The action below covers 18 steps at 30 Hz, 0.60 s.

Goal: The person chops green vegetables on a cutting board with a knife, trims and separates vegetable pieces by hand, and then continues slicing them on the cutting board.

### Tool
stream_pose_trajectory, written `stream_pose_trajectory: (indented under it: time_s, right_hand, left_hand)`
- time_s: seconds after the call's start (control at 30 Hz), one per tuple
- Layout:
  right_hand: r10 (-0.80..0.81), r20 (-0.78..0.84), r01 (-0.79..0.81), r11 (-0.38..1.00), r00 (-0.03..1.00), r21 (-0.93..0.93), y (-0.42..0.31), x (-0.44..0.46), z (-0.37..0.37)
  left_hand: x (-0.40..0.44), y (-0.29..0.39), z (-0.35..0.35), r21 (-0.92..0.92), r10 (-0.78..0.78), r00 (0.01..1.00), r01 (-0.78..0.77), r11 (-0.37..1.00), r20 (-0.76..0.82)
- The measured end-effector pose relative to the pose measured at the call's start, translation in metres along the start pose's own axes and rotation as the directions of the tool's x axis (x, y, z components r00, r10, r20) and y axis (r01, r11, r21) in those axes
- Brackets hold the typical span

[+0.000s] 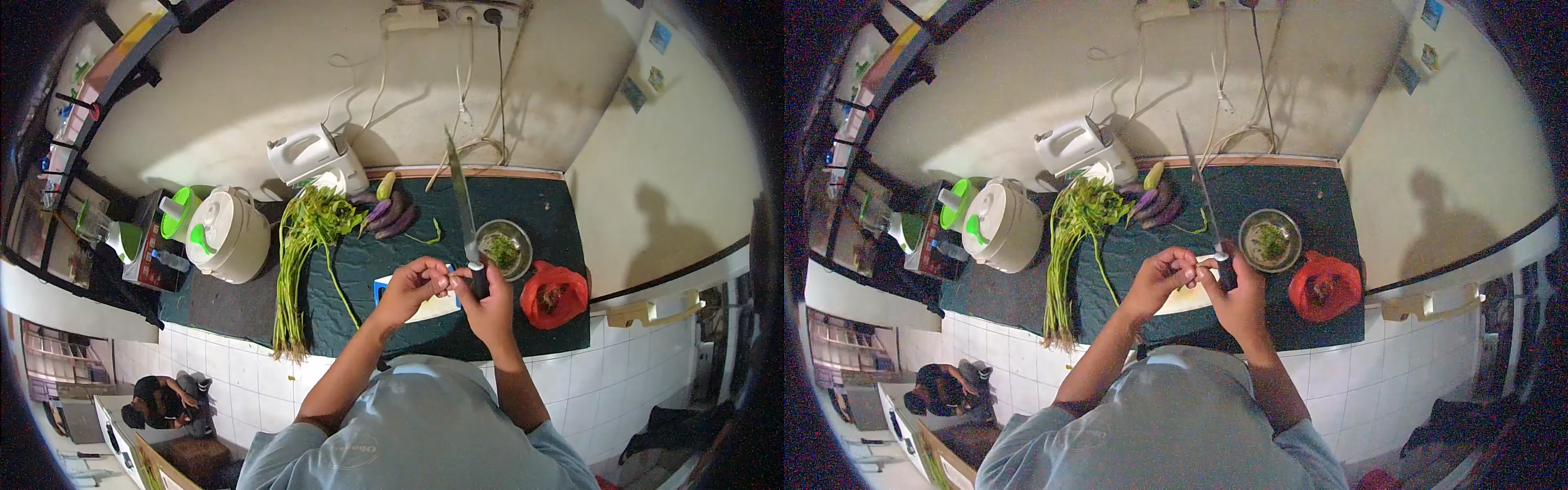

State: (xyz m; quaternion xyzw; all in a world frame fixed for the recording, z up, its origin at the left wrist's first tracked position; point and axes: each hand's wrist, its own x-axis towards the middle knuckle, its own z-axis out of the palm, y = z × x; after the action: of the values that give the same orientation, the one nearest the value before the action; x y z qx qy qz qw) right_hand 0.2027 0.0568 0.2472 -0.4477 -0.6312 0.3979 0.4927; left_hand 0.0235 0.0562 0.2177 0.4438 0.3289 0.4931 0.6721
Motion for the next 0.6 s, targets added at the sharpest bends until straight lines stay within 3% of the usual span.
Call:
stream_pose_trajectory:
  time_s: [0.07,0.2,0.27,0.33,0.4,0.6]
  right_hand:
    - [0.000,0.007,0.001,0.997,1.000,-0.078,-0.013,-0.001,-0.004]
    - [-0.035,0.027,0.036,0.999,0.999,-0.034,-0.004,-0.012,-0.012]
    - [0.139,0.227,-0.222,0.891,0.964,0.397,-0.010,-0.020,-0.019]
    - [0.099,0.195,-0.171,0.904,0.976,0.393,-0.023,-0.023,-0.016]
    - [0.062,0.274,-0.179,0.888,0.960,0.424,-0.022,-0.025,-0.019]
    - [-0.025,0.334,-0.132,0.889,0.942,0.439,-0.021,-0.029,-0.019]
  left_hand:
    - [0.001,0.001,-0.002,0.036,0.011,1.000,-0.010,0.999,-0.025]
    - [-0.001,0.019,-0.004,0.193,-0.002,0.996,0.019,0.981,-0.084]
    - [-0.003,0.033,-0.001,0.197,0.009,0.997,0.006,0.980,-0.076]
    - [-0.004,0.043,0.004,0.199,0.020,0.998,-0.007,0.980,-0.065]
    - [-0.004,0.049,0.007,0.288,0.140,0.990,-0.132,0.949,-0.009]
    - [-0.002,0.069,0.008,0.431,0.202,0.975,-0.222,0.875,0.091]
